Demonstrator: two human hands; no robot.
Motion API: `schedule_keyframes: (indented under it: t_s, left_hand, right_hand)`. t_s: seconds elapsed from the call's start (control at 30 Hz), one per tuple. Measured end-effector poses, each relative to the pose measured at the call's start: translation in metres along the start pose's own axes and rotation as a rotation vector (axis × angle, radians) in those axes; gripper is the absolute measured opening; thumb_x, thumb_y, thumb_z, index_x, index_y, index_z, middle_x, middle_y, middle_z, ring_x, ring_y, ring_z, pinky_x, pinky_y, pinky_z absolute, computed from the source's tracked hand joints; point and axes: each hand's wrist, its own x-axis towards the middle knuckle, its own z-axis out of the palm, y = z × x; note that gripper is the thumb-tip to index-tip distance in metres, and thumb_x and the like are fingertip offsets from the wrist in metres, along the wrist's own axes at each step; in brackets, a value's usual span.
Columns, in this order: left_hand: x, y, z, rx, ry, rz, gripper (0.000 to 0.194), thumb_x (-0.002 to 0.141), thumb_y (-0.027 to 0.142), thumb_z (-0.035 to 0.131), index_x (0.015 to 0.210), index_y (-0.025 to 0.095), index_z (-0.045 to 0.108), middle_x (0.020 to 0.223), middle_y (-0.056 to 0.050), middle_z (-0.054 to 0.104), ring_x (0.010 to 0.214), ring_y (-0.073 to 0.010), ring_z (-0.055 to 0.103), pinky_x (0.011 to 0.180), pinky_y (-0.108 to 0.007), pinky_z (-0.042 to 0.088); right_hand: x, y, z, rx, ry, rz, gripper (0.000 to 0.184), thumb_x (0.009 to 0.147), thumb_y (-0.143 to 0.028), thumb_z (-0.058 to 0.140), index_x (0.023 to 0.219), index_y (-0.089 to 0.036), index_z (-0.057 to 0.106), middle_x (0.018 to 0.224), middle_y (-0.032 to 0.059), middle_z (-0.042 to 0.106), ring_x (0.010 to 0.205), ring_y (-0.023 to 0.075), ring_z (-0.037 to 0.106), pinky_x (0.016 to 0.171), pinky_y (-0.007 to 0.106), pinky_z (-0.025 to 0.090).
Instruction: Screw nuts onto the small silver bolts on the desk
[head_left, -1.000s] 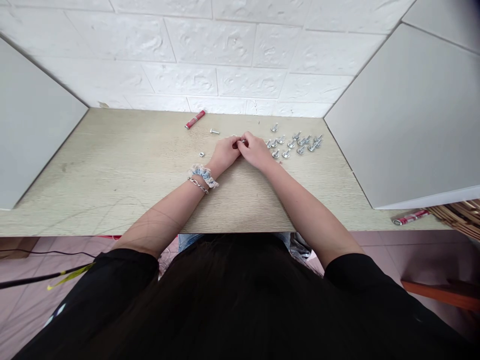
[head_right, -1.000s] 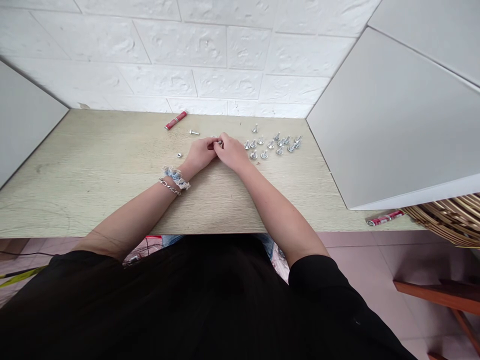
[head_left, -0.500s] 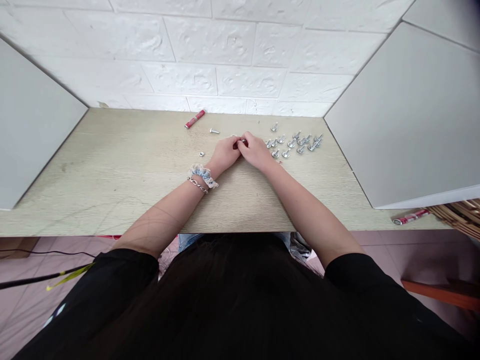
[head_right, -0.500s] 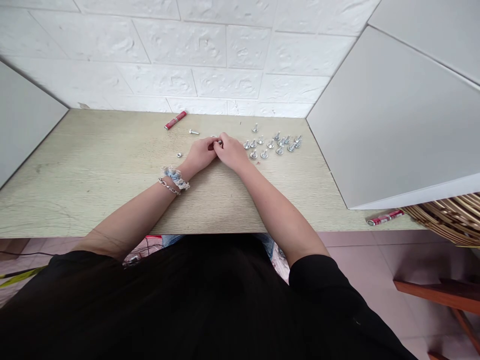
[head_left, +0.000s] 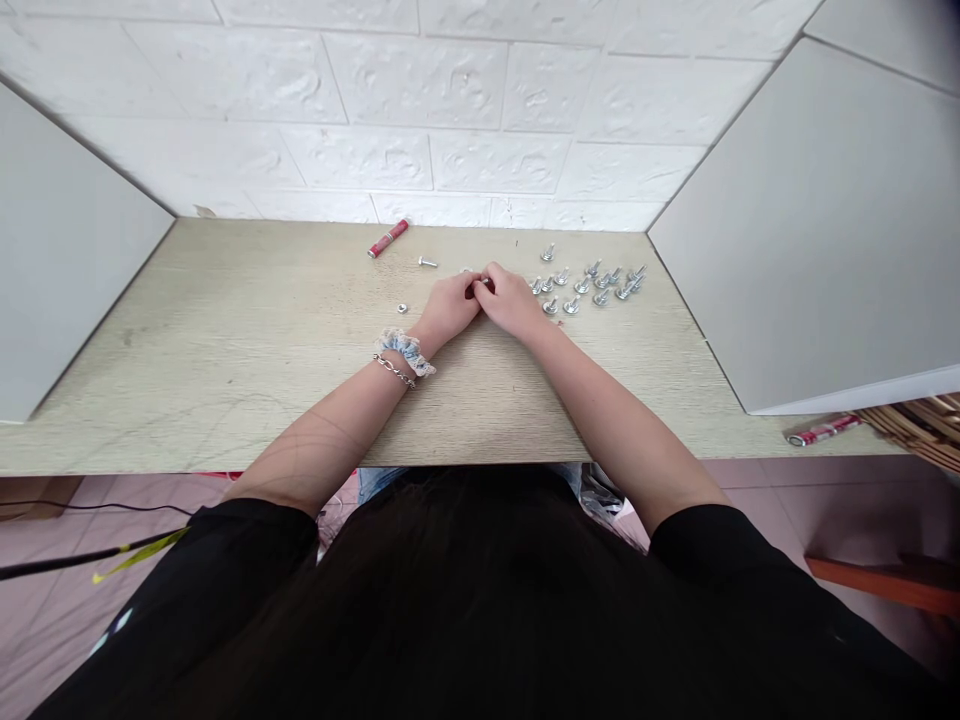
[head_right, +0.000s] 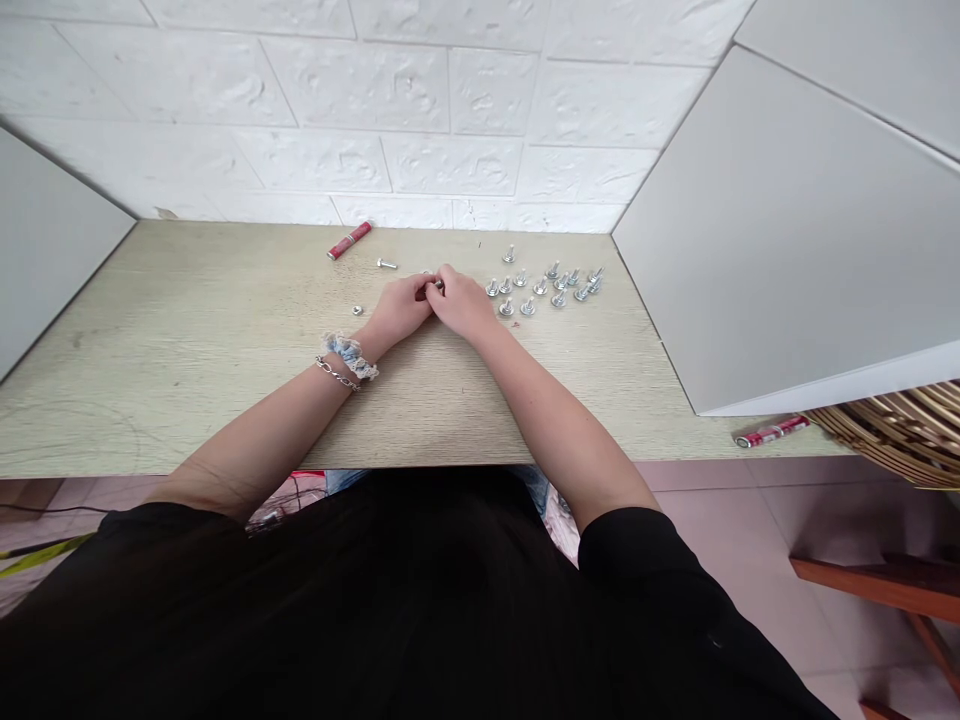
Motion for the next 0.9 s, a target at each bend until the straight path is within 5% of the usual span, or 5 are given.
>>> schedule_keyframes:
  t_s: [0.9]
  left_hand:
    - [0.0031,-0.0040,-0.0002,0.008,0.006,-0.036,0.032,0.082,0.016,0.048,0.104,0.014,0.071,0.097,-0.008,0.073,0.082,-0.0179,0.061,0.080,-0.028,0.045]
  right_hand:
    - [0.0033,0.0025,-0.0006,0.015,-0.019,-0.021,0.016,0.088,-0.029,0.038,0.086,-0.022,0.052,0.090,0.0071,0.066,0.085,0.0239,0.058,0.074,0.035,0.042]
